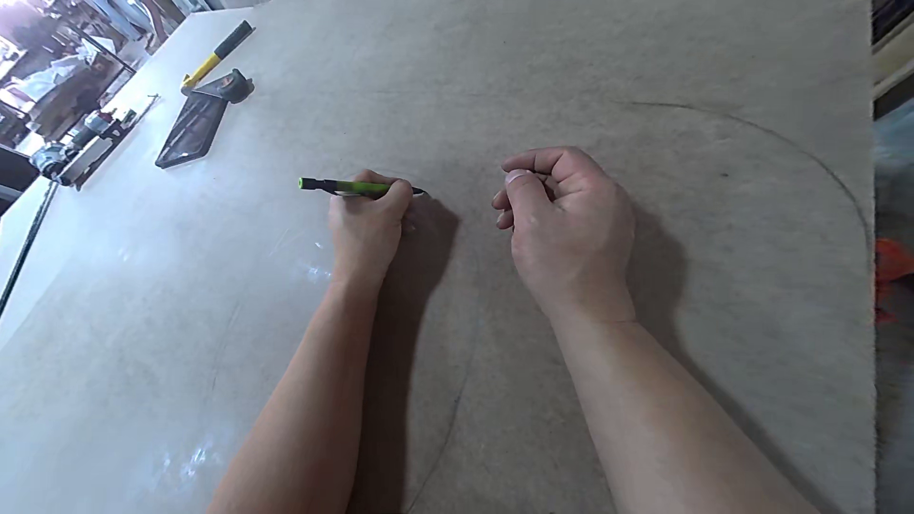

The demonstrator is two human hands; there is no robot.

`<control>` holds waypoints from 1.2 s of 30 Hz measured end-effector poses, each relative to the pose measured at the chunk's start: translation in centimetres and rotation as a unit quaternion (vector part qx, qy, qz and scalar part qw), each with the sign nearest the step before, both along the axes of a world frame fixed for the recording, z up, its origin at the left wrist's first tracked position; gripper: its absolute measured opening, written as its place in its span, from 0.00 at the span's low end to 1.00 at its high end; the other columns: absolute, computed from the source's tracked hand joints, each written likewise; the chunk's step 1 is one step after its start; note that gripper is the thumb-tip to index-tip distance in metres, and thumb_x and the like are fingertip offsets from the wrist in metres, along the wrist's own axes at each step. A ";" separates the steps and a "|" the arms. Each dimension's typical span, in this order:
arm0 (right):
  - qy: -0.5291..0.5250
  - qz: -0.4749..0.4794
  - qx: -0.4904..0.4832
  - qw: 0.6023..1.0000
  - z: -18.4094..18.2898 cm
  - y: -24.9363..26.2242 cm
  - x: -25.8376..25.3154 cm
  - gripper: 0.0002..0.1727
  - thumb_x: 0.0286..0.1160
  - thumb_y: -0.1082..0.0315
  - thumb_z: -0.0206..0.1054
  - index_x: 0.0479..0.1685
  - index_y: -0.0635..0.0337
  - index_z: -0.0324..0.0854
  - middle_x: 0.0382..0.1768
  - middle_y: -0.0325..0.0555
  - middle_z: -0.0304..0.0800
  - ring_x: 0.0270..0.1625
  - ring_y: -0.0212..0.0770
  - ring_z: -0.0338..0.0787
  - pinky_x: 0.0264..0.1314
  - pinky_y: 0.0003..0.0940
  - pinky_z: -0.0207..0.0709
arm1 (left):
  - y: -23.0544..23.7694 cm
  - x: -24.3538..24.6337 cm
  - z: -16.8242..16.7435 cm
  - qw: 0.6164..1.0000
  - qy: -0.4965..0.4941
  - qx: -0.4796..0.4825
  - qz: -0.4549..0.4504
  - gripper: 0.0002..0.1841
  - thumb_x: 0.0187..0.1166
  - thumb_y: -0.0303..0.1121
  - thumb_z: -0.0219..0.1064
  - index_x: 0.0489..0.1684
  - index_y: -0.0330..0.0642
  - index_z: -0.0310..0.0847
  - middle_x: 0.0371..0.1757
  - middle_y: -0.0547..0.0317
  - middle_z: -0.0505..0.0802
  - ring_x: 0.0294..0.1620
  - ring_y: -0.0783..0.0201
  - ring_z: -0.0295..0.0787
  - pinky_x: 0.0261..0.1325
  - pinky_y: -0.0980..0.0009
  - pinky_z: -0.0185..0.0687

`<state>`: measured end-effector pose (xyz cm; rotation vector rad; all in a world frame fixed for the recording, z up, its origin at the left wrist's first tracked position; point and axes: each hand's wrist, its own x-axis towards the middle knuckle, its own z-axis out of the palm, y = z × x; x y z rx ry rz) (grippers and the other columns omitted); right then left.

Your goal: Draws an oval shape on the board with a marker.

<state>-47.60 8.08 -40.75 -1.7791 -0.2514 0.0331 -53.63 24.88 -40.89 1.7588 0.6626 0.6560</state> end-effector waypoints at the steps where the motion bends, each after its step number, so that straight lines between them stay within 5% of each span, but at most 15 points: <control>1: 0.000 0.000 -0.001 1.000 0.0 0.0 0.0 0.08 0.85 0.64 0.62 0.50 0.47 0.86 0.29 0.29 0.90 0.27 0.24 0.88 0.27 0.22 0.82 | -0.1 0.0 0.0 1.000 -0.002 0.002 0.000 0.04 0.77 0.25 0.72 0.33 0.35 0.85 0.24 0.50 0.94 0.20 0.61 0.91 0.23 0.69 0.89; 36: 0.007 0.007 0.001 1.000 0.0 -0.1 0.1 0.09 0.84 0.63 0.61 0.50 0.47 0.87 0.30 0.29 0.91 0.27 0.25 0.88 0.27 0.24 0.82 | 0.1 -0.9 -0.2 0.996 -0.006 0.016 -0.093 0.06 0.78 0.26 0.72 0.33 0.34 0.83 0.25 0.50 0.92 0.21 0.61 0.89 0.23 0.70 0.86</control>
